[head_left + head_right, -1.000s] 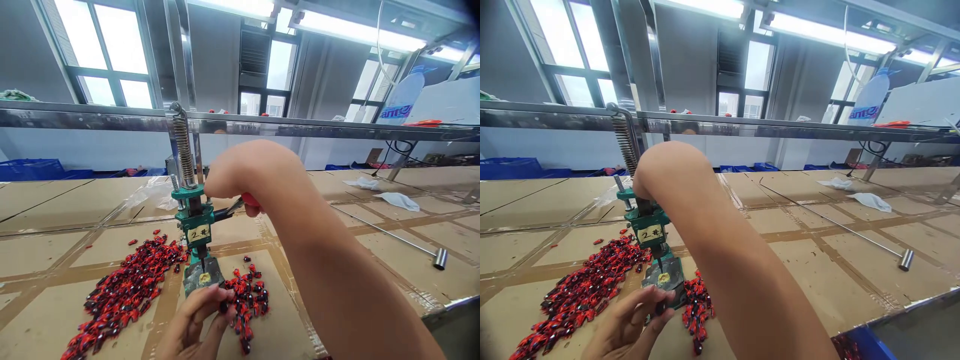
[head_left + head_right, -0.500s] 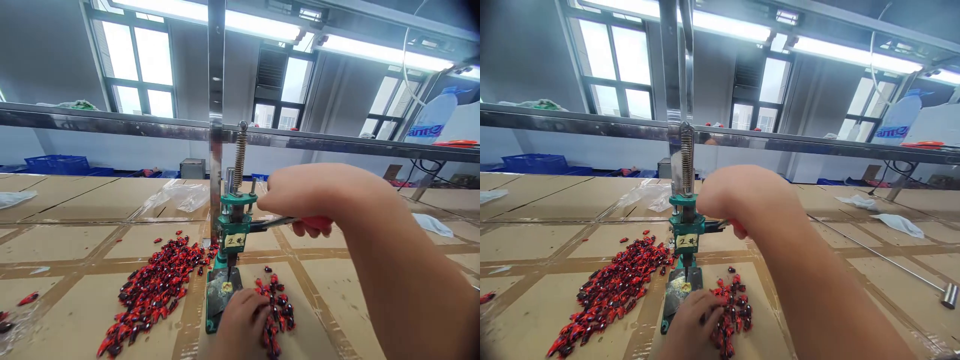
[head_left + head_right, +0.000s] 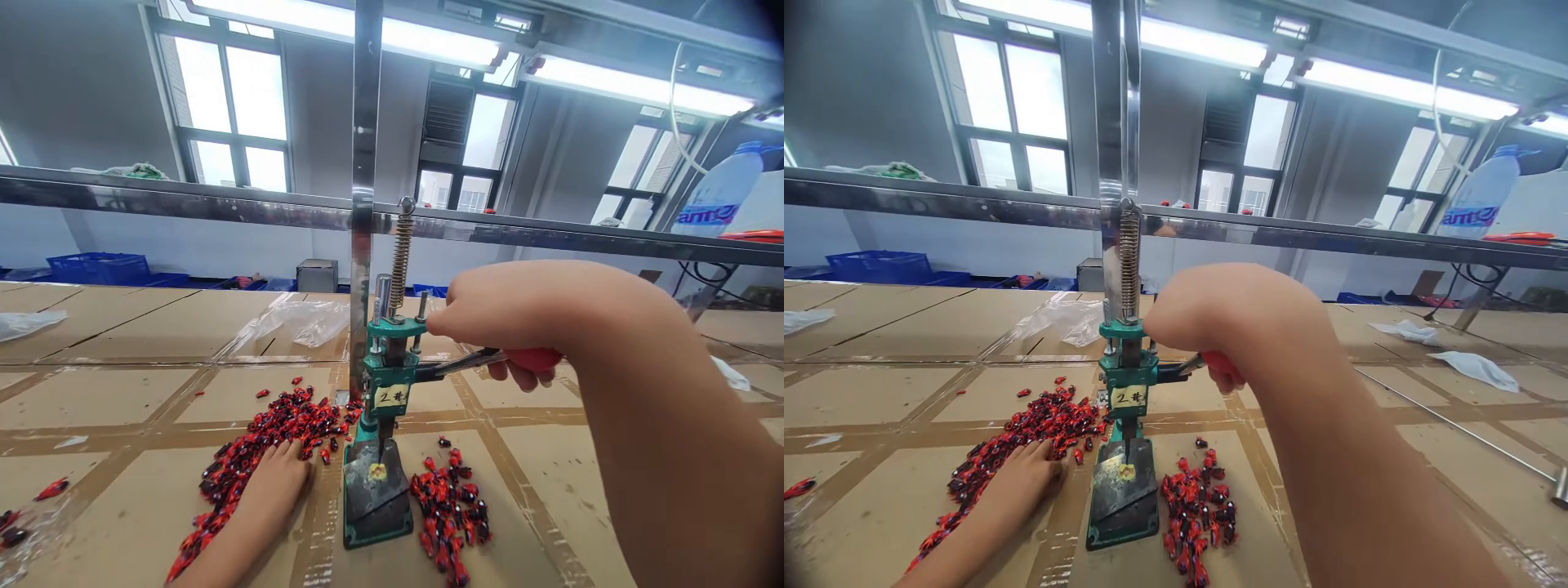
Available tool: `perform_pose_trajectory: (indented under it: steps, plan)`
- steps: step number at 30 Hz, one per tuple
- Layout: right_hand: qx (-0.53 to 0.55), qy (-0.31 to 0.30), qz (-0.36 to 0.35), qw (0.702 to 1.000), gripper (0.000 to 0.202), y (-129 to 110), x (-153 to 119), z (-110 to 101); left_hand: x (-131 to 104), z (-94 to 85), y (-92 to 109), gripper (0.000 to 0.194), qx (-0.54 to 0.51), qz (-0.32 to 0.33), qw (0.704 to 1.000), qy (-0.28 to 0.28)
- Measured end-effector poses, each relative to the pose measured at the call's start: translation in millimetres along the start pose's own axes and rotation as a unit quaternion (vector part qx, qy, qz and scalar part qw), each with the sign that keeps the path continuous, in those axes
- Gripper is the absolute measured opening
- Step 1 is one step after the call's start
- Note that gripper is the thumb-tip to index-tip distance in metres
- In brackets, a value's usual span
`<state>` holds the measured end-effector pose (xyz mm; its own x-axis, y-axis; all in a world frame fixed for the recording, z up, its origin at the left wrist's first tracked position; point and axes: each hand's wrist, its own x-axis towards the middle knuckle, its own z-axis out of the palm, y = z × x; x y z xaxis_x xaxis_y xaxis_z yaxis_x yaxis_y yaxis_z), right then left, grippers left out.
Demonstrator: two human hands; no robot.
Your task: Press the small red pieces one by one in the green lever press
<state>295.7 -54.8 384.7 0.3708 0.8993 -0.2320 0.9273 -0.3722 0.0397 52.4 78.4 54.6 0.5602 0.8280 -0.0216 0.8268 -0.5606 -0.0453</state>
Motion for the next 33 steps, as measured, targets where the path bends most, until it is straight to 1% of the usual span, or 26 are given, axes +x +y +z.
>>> perform_pose_trajectory:
  steps: [2, 3, 4, 5, 6, 7, 8, 10, 11, 12, 13, 15, 17, 21, 23, 25, 29, 33]
  plan:
    - [0.004, 0.001, -0.01, 1.0, 0.047, -2.1, -2.7, -1.7, -1.8, -11.1, 2.1, 0.027, -0.028, 0.028, 0.999, -0.003]
    - [0.009, -0.002, -0.014, 1.0, 0.045, -3.1, -3.6, -2.4, -2.6, -15.7, 3.7, 0.024, -0.075, 0.044, 0.996, -0.004]
    - [0.016, -0.005, -0.019, 1.0, 0.043, -3.8, -4.3, -2.9, -2.9, -18.8, 6.6, 0.021, -0.141, 0.056, 0.988, -0.007]
    - [0.023, -0.006, -0.024, 0.999, 0.04, -4.2, -4.7, -3.1, -2.6, -19.6, 11.3, 0.017, -0.219, 0.06, 0.974, -0.007]
    - [0.031, -0.005, -0.028, 0.999, 0.037, -4.3, -4.9, -3.1, -1.5, -17.6, 18.0, 0.015, -0.299, 0.055, 0.953, -0.003]
    - [0.038, -0.001, -0.03, 0.999, 0.036, -4.3, -4.9, -2.9, 0.4, -12.6, 26.1, 0.015, -0.372, 0.043, 0.927, 0.01]
    - [0.042, 0.003, -0.032, 0.999, 0.036, -4.0, -4.9, -2.5, 3.3, -5.0, 35.3, 0.018, -0.432, 0.028, 0.901, 0.033]
    - [0.038, 0.004, -0.037, 0.999, 0.039, -3.3, -4.9, -1.8, 10.8, 15.1, 53.1, 0.022, -0.51, 0.008, 0.855, 0.095]
    - [0.033, 0.002, -0.041, 0.999, 0.04, -3.0, -4.8, -1.5, 14.7, 25.4, 60.4, 0.023, -0.529, 0.002, 0.84, 0.119]
    - [0.032, 0.001, -0.046, 0.998, 0.04, -2.6, -4.6, -1.4, 18.2, 34.3, 66.2, 0.023, -0.538, -0.005, 0.832, 0.132]
    - [0.035, 0.002, -0.048, 0.998, 0.038, -2.4, -4.4, -1.3, 21.0, 41.1, 70.3, 0.023, -0.54, -0.011, 0.83, 0.139]
    - [0.043, 0.007, -0.049, 0.998, 0.032, -2.0, -3.7, -1.4, 23.8, 47.1, 74.4, 0.021, -0.532, -0.012, 0.836, 0.134]
    - [0.05, 0.01, -0.045, 0.998, 0.03, -1.8, -3.1, -1.5, 23.5, 44.9, 75.5, 0.017, -0.52, -0.002, 0.844, 0.134]
    - [0.043, 0.006, -0.038, 0.998, 0.034, -2.7, -4.0, -1.1, 20.5, 35.7, 76.7, 0.017, -0.472, 0.0, 0.867, 0.16]
    - [0.035, 0.005, -0.033, 0.999, 0.037, -3.9, -5.5, -0.8, 20.3, 35.1, 77.2, 0.017, -0.448, 0.006, 0.877, 0.173]
    - [0.031, 0.004, -0.023, 0.999, 0.038, -5.3, -7.0, -0.7, 21.0, 36.5, 77.2, 0.018, -0.439, 0.021, 0.88, 0.18]
    - [0.02, -0.008, -0.005, 1.0, 0.037, -7.1, -6.6, -4.4, 22.4, 38.4, 76.4, 0.016, -0.428, 0.028, 0.886, 0.174]
    - [0.055, -0.021, 0.004, 0.998, 0.034, -8.0, 2.6, -15.5, 20.9, 36.7, 76.4, 0.017, -0.405, 0.014, 0.898, 0.171]
